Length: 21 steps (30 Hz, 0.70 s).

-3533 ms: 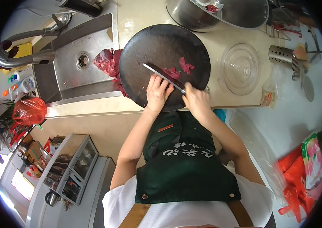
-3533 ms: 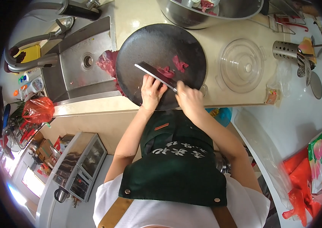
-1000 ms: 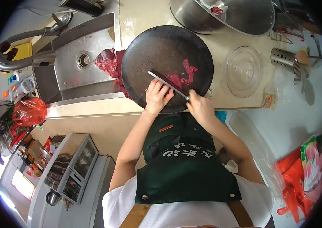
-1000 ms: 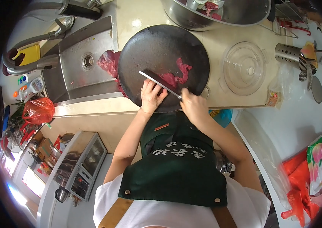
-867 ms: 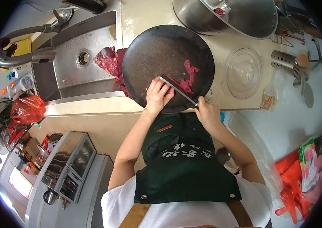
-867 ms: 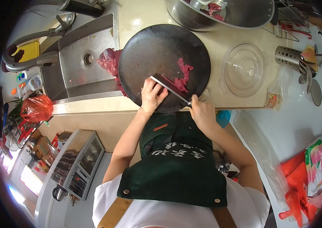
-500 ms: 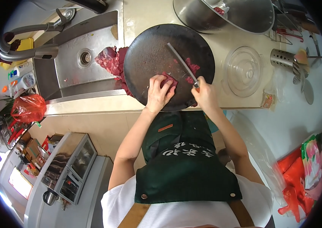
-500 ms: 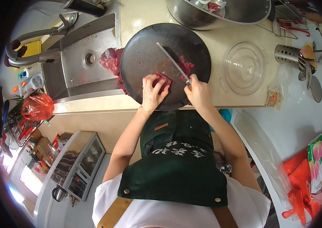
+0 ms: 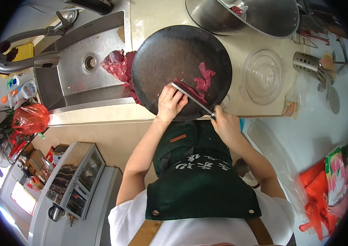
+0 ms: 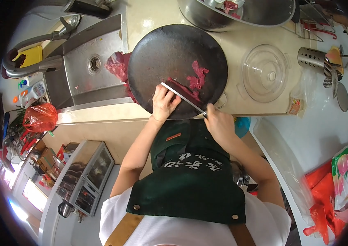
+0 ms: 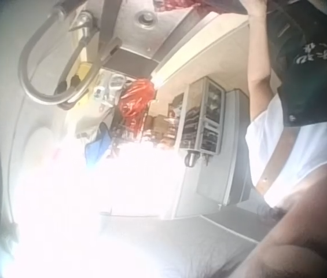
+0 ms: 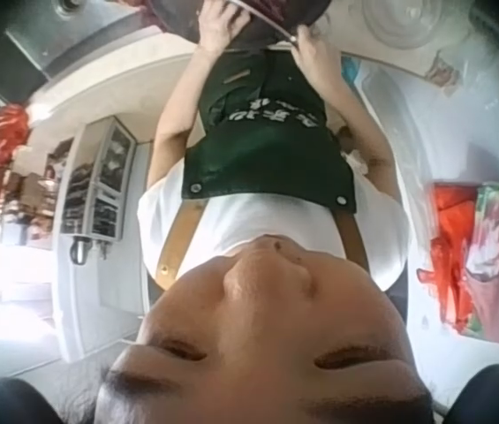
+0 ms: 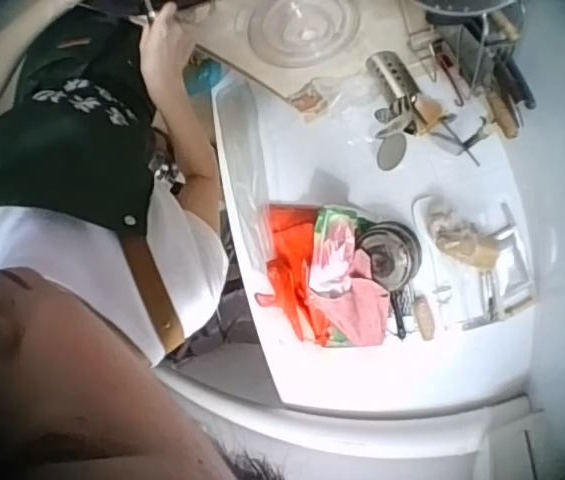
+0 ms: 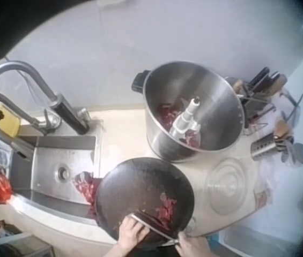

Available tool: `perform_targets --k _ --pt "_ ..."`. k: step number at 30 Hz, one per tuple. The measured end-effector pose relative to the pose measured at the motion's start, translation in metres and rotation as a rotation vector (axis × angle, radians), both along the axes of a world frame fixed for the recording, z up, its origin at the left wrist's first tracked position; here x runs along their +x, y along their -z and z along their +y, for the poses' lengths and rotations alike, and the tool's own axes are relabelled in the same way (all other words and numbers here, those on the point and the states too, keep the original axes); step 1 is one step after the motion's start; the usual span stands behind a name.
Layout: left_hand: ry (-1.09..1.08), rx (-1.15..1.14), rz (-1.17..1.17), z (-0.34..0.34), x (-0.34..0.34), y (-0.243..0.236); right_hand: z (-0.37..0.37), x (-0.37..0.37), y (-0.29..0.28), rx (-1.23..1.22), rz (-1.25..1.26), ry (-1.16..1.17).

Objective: The recorder uses a meat cleaver to cut raw red meat into small pieces on a cutting board and then washes their hands in a sink.

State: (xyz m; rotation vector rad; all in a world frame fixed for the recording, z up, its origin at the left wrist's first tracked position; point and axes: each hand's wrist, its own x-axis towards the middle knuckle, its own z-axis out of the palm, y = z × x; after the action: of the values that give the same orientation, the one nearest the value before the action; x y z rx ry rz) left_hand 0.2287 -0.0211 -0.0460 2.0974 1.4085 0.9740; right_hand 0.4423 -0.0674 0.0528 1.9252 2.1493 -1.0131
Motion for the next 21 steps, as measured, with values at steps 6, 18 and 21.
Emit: perform_targets --k 6,18,21 --pt "-0.009 -0.005 -0.001 0.000 -0.002 0.001 0.047 -0.048 0.025 0.130 0.085 -0.045" --pt "0.009 -0.034 0.012 0.001 -0.003 0.001 0.049 -0.059 0.036 0.187 0.059 0.029" --pt "-0.018 -0.018 -0.030 0.002 -0.001 -0.005 0.040 -0.027 0.049 0.153 0.138 0.259"
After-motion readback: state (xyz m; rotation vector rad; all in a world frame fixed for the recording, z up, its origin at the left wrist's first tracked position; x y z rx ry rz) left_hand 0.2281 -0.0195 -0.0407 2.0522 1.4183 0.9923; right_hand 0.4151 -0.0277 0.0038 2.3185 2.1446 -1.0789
